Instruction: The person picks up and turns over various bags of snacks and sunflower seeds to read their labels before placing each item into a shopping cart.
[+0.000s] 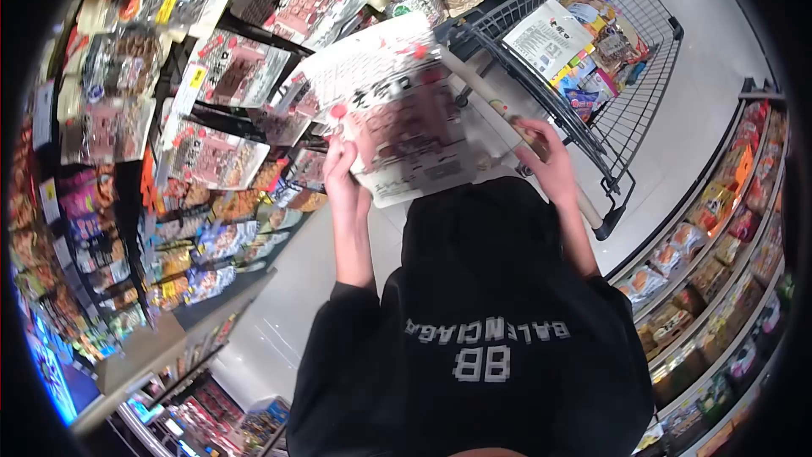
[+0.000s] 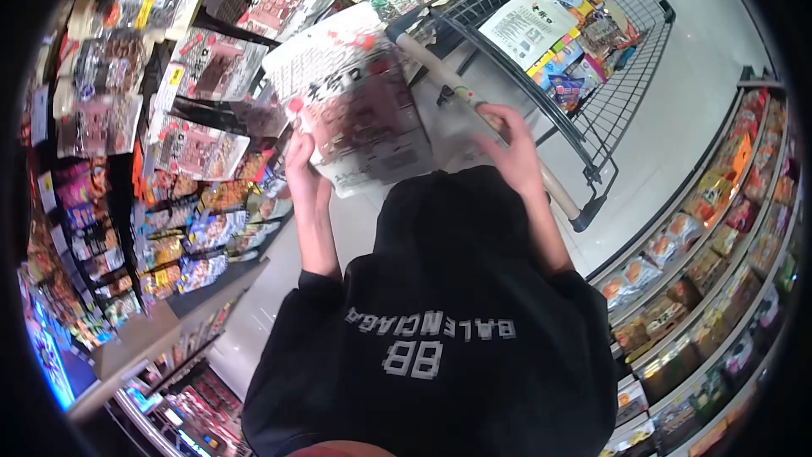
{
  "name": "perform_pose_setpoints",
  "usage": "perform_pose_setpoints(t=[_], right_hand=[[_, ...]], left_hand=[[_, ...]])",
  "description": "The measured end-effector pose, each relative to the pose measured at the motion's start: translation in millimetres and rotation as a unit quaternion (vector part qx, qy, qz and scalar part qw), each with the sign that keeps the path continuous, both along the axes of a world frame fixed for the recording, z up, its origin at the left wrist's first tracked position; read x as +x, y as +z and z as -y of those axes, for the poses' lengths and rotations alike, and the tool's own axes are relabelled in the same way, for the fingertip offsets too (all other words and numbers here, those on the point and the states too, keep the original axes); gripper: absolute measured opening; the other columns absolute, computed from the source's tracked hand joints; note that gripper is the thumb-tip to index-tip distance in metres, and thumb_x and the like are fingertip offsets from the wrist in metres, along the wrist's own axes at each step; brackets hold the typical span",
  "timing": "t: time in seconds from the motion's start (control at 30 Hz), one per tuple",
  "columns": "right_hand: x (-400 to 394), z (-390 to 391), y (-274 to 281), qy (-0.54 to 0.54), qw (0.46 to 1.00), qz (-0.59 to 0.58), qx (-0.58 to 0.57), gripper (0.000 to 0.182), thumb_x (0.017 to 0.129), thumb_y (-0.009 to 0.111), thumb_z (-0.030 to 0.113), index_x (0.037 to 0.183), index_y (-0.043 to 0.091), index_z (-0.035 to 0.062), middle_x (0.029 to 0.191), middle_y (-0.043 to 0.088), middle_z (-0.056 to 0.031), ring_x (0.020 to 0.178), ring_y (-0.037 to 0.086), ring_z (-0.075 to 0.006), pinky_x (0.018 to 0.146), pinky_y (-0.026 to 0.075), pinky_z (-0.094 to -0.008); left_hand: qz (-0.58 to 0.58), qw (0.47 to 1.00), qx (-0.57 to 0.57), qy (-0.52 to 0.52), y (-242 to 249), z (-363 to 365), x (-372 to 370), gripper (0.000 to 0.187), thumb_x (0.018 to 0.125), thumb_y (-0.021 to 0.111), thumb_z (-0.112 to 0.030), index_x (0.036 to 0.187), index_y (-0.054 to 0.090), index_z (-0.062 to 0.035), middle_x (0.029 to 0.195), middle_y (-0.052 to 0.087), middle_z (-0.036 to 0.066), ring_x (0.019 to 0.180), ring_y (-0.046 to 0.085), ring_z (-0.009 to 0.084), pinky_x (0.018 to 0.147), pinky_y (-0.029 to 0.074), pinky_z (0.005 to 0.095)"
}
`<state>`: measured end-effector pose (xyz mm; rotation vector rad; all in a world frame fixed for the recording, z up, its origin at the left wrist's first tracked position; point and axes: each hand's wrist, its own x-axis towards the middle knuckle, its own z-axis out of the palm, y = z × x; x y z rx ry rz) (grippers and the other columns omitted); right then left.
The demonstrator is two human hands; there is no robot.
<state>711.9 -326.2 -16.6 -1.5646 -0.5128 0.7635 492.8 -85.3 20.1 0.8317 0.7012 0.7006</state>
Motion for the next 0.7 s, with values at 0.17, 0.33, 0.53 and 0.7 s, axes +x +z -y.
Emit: perform_pose_setpoints(t=[0.17, 0.33, 0.53, 0.7], right_hand=[[-5.8, -33.9, 6.5, 0.097, 0.989, -0.053, 0.099, 0.065, 0.078, 0.066, 0.002, 0.137, 0.038, 0.0050, 0.128, 0.050, -0.0066, 0.115, 0.048, -0.0159, 0.097, 0.041, -0.0306], [-10.9, -34.4, 15.4, 0.047, 0.967, -0.207, 0.143, 0.058, 0.085, 0.063, 0.008, 0.136, 0.037, 0.0000, 0.120, 0.054, -0.0075, 0.106, 0.052, -0.0126, 0.091, 0.044, -0.0289], [-6.1, -23.9, 22.1, -0.030, 0.952, -0.256, 0.164, 0.047, 0.085, 0.063, 0.013, 0.126, 0.046, -0.0028, 0.108, 0.060, -0.0089, 0.095, 0.057, -0.0153, 0.084, 0.046, -0.0290], [16.1, -9.0, 26.2, -0.047, 0.963, -0.211, 0.162, 0.047, 0.083, 0.064, 0.018, 0.122, 0.050, -0.0027, 0.103, 0.060, -0.0088, 0.092, 0.058, -0.0162, 0.081, 0.047, -0.0283]], left_hand=[[-0.010, 0.997, 0.044, -0.069, 30.7, 16.0, 47.2, 0.036, 0.092, 0.052, -0.015, 0.125, 0.050, 0.0005, 0.114, 0.060, 0.007, 0.100, 0.057, 0.0151, 0.087, 0.043, 0.0289], [-0.050, 0.994, 0.060, -0.082, 53.5, 34.6, 70.4, 0.015, 0.094, 0.050, -0.013, 0.105, 0.055, -0.0034, 0.092, 0.058, 0.002, 0.080, 0.052, 0.0074, 0.071, 0.042, 0.0234], [-0.071, 0.981, 0.119, -0.135, 33.5, 36.6, 79.5, 0.008, 0.092, 0.056, -0.011, 0.090, 0.055, -0.0034, 0.101, 0.047, 0.002, 0.082, 0.048, 0.0062, 0.074, 0.040, 0.0235], [-0.012, 0.977, 0.158, -0.143, 36.9, 45.7, 91.9, 0.008, 0.090, 0.056, -0.007, 0.097, 0.055, -0.0026, 0.103, 0.044, -0.001, 0.089, 0.047, 0.0067, 0.078, 0.038, 0.0228]])
